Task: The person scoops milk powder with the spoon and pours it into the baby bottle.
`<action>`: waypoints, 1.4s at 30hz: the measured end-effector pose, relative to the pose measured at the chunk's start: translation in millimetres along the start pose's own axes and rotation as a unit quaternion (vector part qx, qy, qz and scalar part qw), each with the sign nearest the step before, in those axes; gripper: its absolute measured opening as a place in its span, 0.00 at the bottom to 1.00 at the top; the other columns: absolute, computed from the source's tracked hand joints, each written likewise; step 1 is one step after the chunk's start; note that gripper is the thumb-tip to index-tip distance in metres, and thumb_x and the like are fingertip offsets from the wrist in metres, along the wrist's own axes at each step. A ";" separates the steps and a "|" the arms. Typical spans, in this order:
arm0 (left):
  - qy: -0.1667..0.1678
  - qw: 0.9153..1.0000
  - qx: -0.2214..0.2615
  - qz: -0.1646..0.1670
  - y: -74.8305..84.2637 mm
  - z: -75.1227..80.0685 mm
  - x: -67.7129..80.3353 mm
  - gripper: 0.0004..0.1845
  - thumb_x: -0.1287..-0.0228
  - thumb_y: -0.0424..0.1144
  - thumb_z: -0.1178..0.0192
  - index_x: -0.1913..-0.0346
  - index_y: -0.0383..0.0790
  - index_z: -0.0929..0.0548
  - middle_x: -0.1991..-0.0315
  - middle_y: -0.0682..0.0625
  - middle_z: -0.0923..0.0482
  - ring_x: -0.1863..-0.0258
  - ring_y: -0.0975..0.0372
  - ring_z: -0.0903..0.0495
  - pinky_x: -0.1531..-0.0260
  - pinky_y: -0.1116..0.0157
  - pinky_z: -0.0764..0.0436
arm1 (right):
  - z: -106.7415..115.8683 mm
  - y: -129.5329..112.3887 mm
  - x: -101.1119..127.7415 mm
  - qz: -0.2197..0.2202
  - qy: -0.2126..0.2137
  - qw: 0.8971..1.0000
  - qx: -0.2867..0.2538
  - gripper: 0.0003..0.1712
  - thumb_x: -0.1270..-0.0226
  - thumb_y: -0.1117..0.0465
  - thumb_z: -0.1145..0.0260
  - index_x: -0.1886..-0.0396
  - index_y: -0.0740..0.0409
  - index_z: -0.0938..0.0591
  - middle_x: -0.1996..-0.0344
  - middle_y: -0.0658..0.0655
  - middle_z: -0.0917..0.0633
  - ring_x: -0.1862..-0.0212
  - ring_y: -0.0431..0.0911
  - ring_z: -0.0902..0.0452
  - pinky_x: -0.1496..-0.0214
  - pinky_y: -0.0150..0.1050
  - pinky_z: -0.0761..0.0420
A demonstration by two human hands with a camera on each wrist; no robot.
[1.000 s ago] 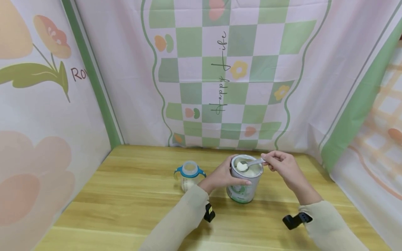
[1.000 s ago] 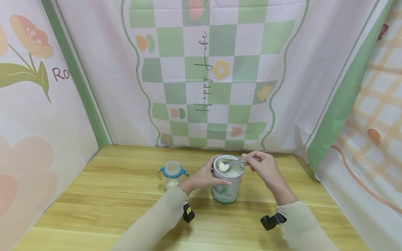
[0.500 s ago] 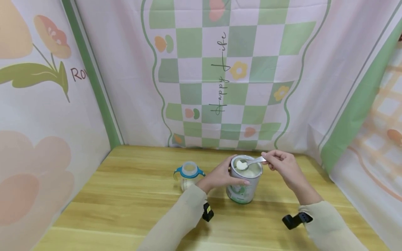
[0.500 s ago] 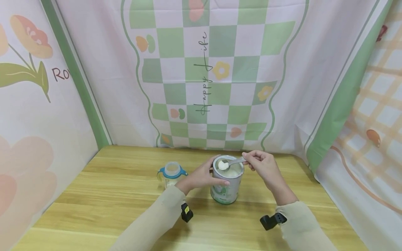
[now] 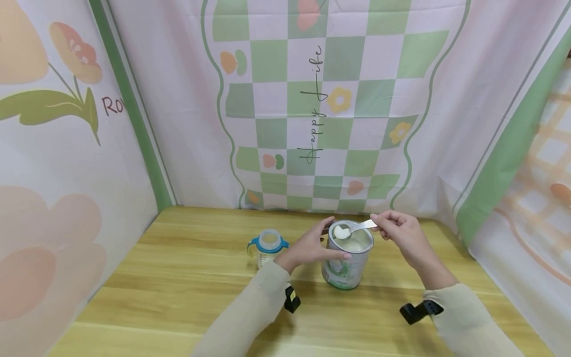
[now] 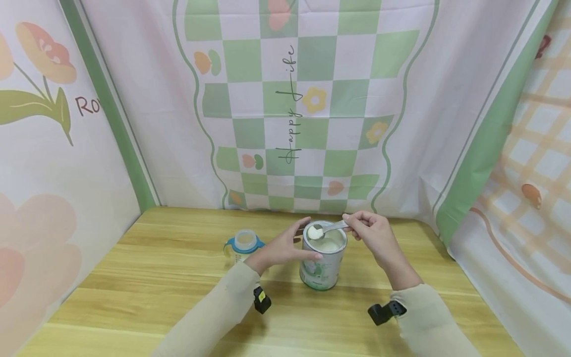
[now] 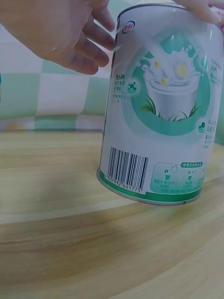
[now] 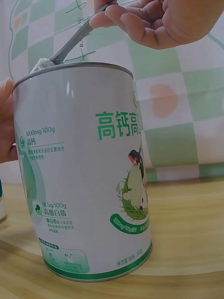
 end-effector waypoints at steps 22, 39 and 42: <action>0.025 0.997 -0.072 -0.006 11.5 32.3 18.2 0.55 0.46 0.58 0.25 0.20 0.51 0.45 0.24 0.54 0.43 0.27 0.56 0.40 0.32 0.53 0.36 | -19.8 -15.1 -6.2 0.003 -0.017 1.000 -0.023 0.19 0.27 0.56 0.34 0.61 0.73 0.20 0.72 0.48 0.15 0.67 0.40 0.21 0.62 0.31 0.19; 0.035 0.994 -0.091 -0.051 14.3 70.6 36.8 0.53 0.44 0.55 0.25 0.21 0.44 0.44 0.25 0.50 0.41 0.27 0.56 0.40 0.30 0.58 0.38 | -50.9 -18.0 -17.6 -0.014 -0.035 0.999 -0.028 0.21 0.28 0.54 0.33 0.58 0.73 0.20 0.72 0.49 0.14 0.67 0.43 0.22 0.60 0.34 0.19; 0.040 0.994 -0.092 -0.051 13.6 77.5 41.4 0.53 0.44 0.55 0.25 0.21 0.45 0.44 0.25 0.52 0.40 0.27 0.56 0.39 0.30 0.59 0.38 | -57.7 -20.3 -18.9 -0.013 -0.041 0.999 -0.021 0.23 0.28 0.53 0.33 0.57 0.74 0.20 0.72 0.50 0.15 0.66 0.43 0.21 0.60 0.34 0.19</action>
Point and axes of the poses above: each hand's wrist, its own x-axis away from the middle knuckle, its own z-axis out of the back of the hand, y = z × x, the point moved 4 cm from there along -x, towards the middle knuckle
